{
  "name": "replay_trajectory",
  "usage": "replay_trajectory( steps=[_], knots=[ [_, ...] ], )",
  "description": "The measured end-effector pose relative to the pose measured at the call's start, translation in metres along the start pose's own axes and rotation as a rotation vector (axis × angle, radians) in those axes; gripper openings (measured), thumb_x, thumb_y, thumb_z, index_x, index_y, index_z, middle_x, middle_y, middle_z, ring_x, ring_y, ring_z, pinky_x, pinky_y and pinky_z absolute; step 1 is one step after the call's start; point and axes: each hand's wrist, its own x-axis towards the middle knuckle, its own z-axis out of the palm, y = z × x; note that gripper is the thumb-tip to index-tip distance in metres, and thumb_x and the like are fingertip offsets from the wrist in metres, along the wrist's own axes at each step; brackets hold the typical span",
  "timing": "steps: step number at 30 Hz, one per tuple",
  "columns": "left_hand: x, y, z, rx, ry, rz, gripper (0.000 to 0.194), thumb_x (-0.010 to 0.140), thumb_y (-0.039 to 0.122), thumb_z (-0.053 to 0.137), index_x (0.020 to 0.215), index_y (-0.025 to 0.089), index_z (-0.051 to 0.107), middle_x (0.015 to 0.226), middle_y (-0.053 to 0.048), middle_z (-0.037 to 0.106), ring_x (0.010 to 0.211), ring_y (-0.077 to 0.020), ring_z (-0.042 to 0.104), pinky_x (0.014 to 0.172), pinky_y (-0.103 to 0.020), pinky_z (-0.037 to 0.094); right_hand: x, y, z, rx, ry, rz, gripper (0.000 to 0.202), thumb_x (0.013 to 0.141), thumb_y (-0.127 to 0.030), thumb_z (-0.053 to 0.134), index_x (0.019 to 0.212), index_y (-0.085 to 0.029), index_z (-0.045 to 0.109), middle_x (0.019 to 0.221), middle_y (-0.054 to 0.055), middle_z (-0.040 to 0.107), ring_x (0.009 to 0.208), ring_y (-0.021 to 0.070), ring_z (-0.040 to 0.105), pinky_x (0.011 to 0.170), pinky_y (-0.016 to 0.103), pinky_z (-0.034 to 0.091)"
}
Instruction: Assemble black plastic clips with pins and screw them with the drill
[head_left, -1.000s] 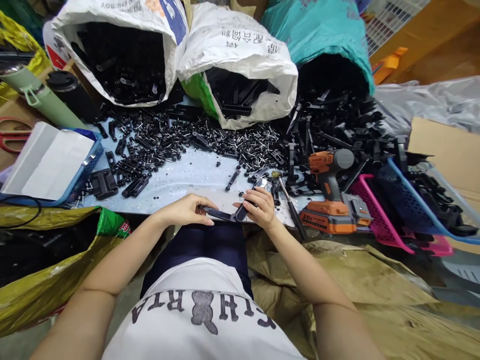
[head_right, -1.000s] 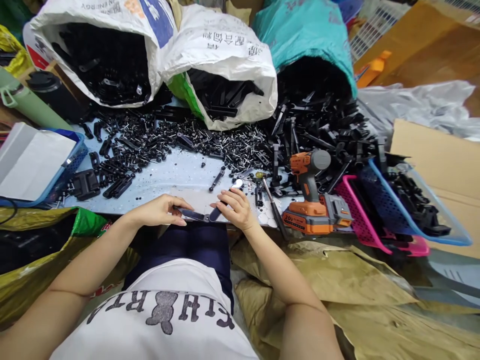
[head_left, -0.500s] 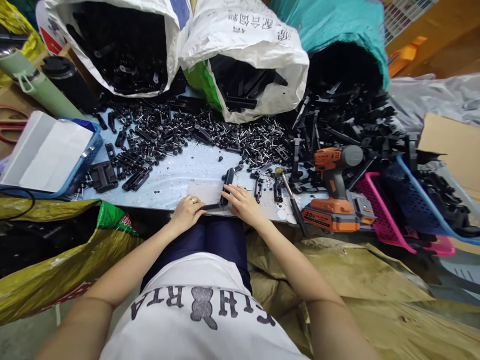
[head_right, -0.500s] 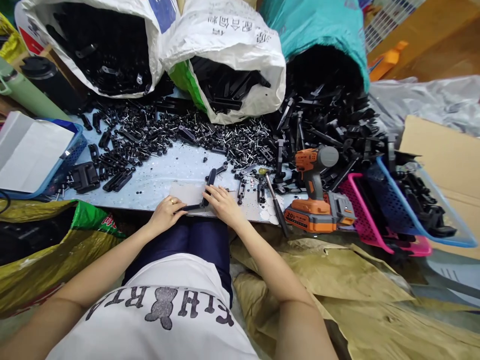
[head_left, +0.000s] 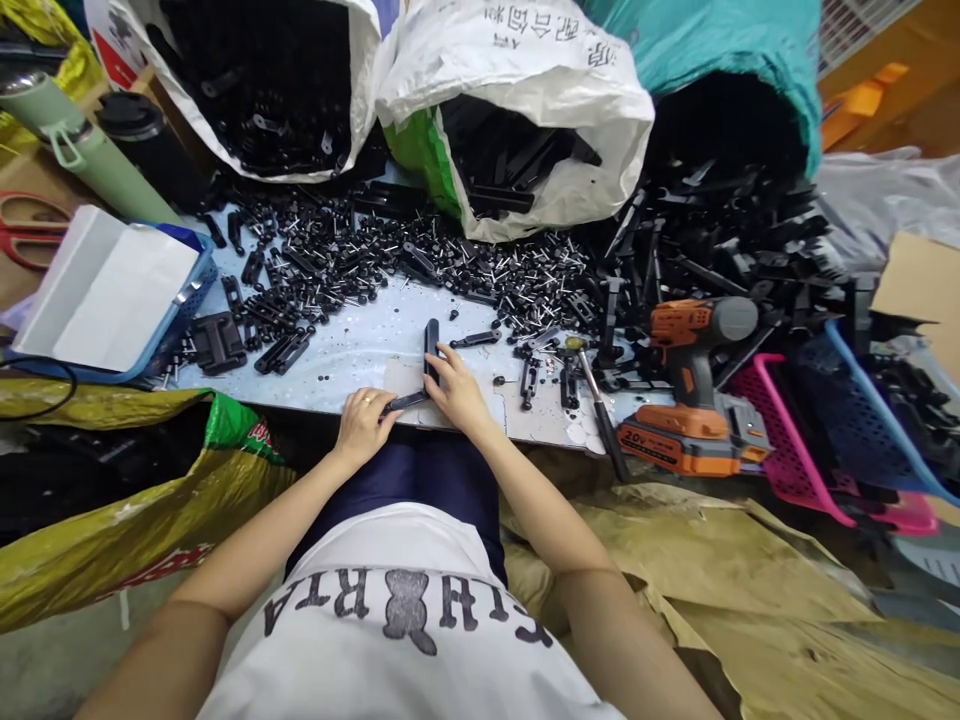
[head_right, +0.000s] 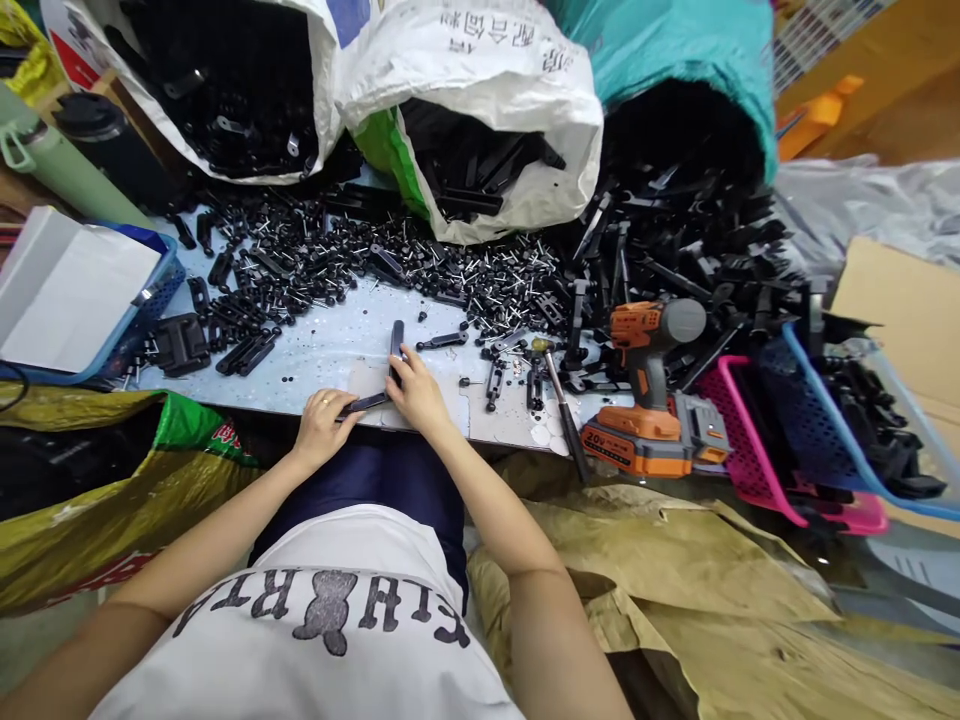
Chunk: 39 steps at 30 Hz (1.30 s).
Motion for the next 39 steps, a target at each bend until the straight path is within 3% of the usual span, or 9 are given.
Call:
replay_trajectory(
  steps=[8, 12, 18, 21, 25, 33, 36, 39],
  knots=[
    [-0.007, 0.005, 0.003, -0.04, 0.106, -0.042, 0.012, 0.087, 0.025, 0.053, 0.089, 0.02, 0.063, 0.088, -0.006, 0.069, 0.087, -0.0201, 0.062, 0.081, -0.035, 0.04, -0.01, -0.006, -0.004, 0.003, -0.021, 0.04, 0.034, 0.087, -0.031, 0.051, 0.119, -0.021, 0.057, 0.136, 0.012, 0.044, 0.112, 0.0232, 0.054, 0.1, 0.041, 0.043],
    [-0.007, 0.013, -0.002, -0.005, 0.048, -0.129, 0.011, 0.087, 0.024, 0.053, 0.089, 0.021, 0.064, 0.089, -0.006, 0.069, 0.091, -0.0216, 0.061, 0.083, -0.037, 0.038, -0.016, -0.012, 0.002, -0.028, -0.026, 0.041, 0.037, 0.089, -0.031, 0.048, 0.123, -0.02, 0.054, 0.137, 0.014, 0.042, 0.113, 0.0246, 0.053, 0.1, 0.041, 0.043],
    [0.012, 0.033, -0.017, 0.145, -0.112, -0.349, 0.008, 0.078, 0.021, 0.062, 0.086, 0.018, 0.061, 0.089, -0.009, 0.063, 0.094, -0.0276, 0.054, 0.078, -0.039, 0.039, -0.024, -0.016, 0.005, -0.065, -0.024, 0.037, 0.038, 0.09, -0.03, 0.046, 0.126, -0.02, 0.052, 0.139, 0.014, 0.04, 0.115, 0.025, 0.052, 0.099, 0.042, 0.044],
    [0.021, 0.029, -0.018, 0.06, -0.182, -0.438, 0.011, 0.073, 0.02, 0.068, 0.079, 0.018, 0.059, 0.084, -0.007, 0.059, 0.09, -0.0257, 0.053, 0.077, -0.037, 0.042, -0.025, -0.017, 0.006, -0.084, -0.027, 0.048, 0.038, 0.09, -0.029, 0.046, 0.125, -0.017, 0.053, 0.138, 0.015, 0.041, 0.116, 0.0254, 0.051, 0.099, 0.041, 0.044],
    [0.023, 0.02, -0.016, -0.097, -0.182, -0.477, 0.015, 0.073, 0.023, 0.069, 0.069, 0.02, 0.055, 0.076, -0.003, 0.057, 0.082, -0.0218, 0.053, 0.076, -0.035, 0.043, -0.024, -0.017, 0.006, -0.096, -0.029, 0.048, 0.037, 0.09, -0.029, 0.046, 0.124, -0.016, 0.054, 0.137, 0.016, 0.042, 0.119, 0.0259, 0.05, 0.098, 0.041, 0.044],
    [0.002, 0.03, -0.011, -0.161, -0.004, -0.19, 0.011, 0.085, 0.026, 0.053, 0.076, 0.02, 0.053, 0.082, -0.005, 0.058, 0.087, -0.0215, 0.051, 0.082, -0.037, 0.041, -0.025, -0.02, 0.004, -0.088, -0.031, 0.081, 0.033, 0.091, -0.028, 0.044, 0.121, -0.021, 0.056, 0.133, 0.01, 0.048, 0.12, 0.023, 0.049, 0.095, 0.038, 0.047],
    [0.001, 0.024, -0.009, -0.345, 0.016, -0.321, 0.013, 0.084, 0.027, 0.054, 0.073, 0.02, 0.052, 0.079, -0.003, 0.058, 0.083, -0.0185, 0.053, 0.079, -0.034, 0.043, -0.026, -0.021, 0.006, -0.095, -0.051, 0.074, 0.033, 0.092, -0.027, 0.042, 0.121, -0.022, 0.057, 0.134, 0.01, 0.047, 0.116, 0.0227, 0.053, 0.093, 0.037, 0.049],
    [0.006, 0.014, -0.009, -0.542, -0.052, -0.471, 0.013, 0.081, 0.027, 0.055, 0.07, 0.019, 0.053, 0.081, -0.002, 0.06, 0.079, -0.0158, 0.056, 0.074, -0.03, 0.044, -0.027, -0.022, 0.01, -0.094, -0.043, 0.068, 0.034, 0.092, -0.027, 0.04, 0.122, -0.021, 0.056, 0.136, 0.011, 0.046, 0.115, 0.0237, 0.053, 0.094, 0.04, 0.047]
  ],
)
